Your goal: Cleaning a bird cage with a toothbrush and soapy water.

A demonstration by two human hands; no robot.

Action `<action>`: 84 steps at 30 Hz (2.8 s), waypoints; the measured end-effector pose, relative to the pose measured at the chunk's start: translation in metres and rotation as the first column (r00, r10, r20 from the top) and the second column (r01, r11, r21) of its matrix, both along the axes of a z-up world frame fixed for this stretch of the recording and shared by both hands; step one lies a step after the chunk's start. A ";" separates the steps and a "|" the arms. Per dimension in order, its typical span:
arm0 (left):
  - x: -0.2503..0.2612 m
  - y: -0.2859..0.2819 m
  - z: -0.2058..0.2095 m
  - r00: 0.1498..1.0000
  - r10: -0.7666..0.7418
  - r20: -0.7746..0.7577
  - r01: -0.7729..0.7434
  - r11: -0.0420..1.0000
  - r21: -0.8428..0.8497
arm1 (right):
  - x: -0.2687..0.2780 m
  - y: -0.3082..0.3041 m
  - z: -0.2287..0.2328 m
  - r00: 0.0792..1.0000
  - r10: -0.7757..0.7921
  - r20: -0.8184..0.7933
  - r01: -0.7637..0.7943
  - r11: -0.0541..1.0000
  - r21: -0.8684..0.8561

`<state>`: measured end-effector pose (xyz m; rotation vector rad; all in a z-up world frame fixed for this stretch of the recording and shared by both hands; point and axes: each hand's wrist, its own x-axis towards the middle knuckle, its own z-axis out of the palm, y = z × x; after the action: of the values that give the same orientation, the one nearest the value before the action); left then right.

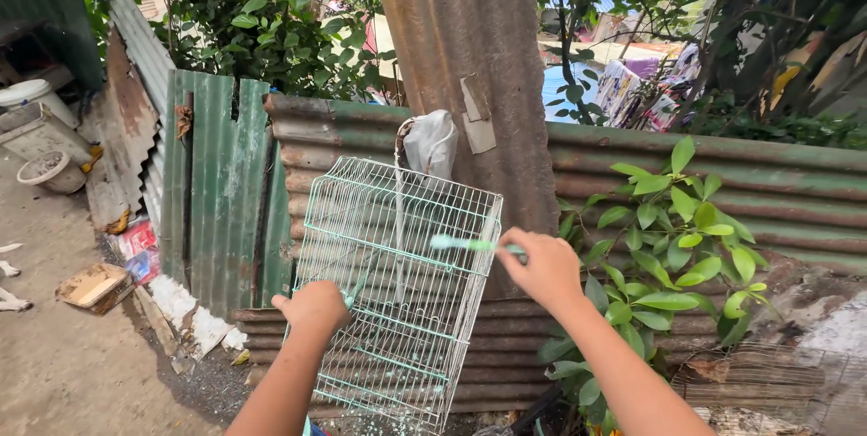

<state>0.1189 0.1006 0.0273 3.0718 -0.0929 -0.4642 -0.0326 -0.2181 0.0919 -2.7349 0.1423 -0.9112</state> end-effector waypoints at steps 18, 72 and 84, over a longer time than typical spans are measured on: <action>0.000 -0.010 -0.026 0.920 -0.259 0.295 0.207 0.958 0.198 | -0.005 0.025 -0.016 0.985 0.162 -0.053 -0.164 0.986 -0.026; -0.001 0.009 0.015 0.906 -0.381 0.187 0.265 0.853 0.450 | -0.065 0.013 -0.074 0.971 -0.149 0.187 0.118 0.979 0.166; -0.025 -0.003 0.001 0.914 -0.335 0.231 0.243 0.905 0.351 | -0.066 0.009 -0.060 0.988 -0.073 0.136 0.040 0.972 0.231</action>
<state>0.0941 0.0979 0.0282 3.4355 -0.5479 -0.0306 -0.0991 -0.2090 0.0319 -2.4568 0.2804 -1.0347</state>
